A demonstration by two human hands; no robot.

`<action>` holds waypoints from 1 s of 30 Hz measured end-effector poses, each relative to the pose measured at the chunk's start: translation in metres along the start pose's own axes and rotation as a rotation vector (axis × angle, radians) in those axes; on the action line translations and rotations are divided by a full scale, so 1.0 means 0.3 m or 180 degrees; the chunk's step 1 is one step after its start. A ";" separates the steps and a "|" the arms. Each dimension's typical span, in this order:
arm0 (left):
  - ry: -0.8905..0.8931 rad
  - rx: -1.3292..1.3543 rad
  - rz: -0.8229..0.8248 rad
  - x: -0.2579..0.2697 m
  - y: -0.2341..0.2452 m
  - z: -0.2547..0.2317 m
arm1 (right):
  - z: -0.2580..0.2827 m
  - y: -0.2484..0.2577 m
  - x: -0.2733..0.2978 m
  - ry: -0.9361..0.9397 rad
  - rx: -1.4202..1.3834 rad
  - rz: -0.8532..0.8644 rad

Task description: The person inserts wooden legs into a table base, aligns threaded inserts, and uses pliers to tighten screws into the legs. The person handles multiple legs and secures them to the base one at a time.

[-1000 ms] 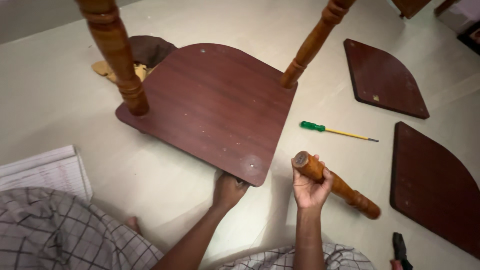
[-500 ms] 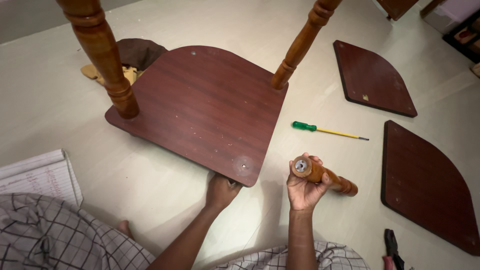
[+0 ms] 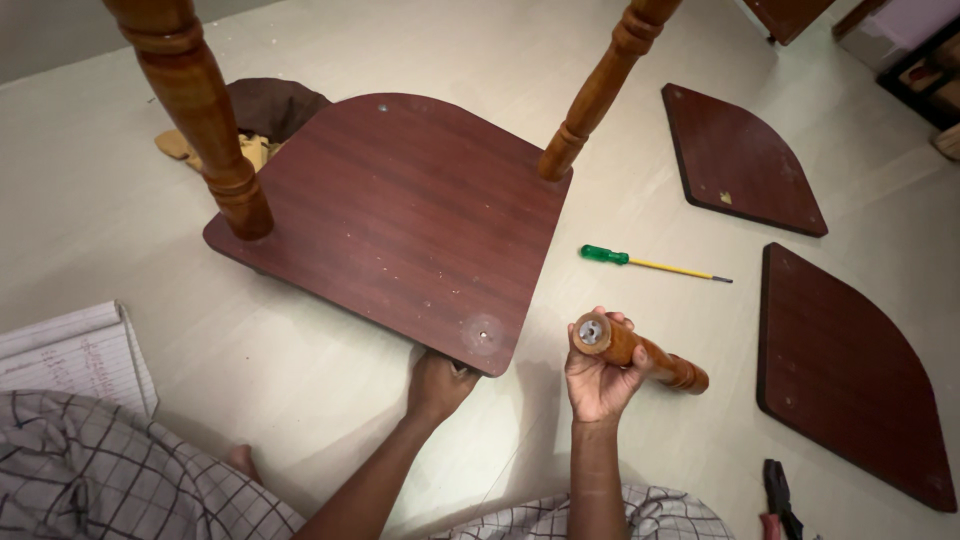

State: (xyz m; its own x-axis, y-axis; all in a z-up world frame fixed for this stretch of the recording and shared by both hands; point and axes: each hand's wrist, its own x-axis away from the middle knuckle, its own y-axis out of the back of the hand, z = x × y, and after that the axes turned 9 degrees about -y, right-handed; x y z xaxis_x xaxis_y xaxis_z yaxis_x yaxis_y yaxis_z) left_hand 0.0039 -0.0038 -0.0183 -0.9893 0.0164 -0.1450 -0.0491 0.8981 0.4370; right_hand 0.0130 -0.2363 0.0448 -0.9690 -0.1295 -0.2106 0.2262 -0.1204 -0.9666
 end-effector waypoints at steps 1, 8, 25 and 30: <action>0.0008 -0.0020 0.0038 -0.001 0.002 -0.003 | -0.001 0.000 0.000 -0.0009 0.0005 0.0006; -0.0052 0.0083 -0.0028 -0.008 0.012 -0.016 | -0.021 0.019 -0.004 -0.0052 0.0260 -0.0438; 0.0133 0.0409 0.0057 -0.010 0.028 -0.022 | -0.070 0.027 -0.027 -0.0168 0.0653 -0.1372; 0.0070 0.0325 0.0149 -0.007 0.021 -0.006 | -0.075 0.058 -0.030 -0.0125 0.0907 -0.1797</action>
State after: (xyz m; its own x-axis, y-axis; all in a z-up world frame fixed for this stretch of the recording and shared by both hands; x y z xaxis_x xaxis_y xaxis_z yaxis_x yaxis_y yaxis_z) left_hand 0.0052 0.0011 -0.0136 -0.9930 0.0507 -0.1066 0.0102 0.9367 0.3500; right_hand 0.0235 -0.2152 0.0265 -0.9436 -0.0048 0.3311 -0.2958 -0.4374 -0.8492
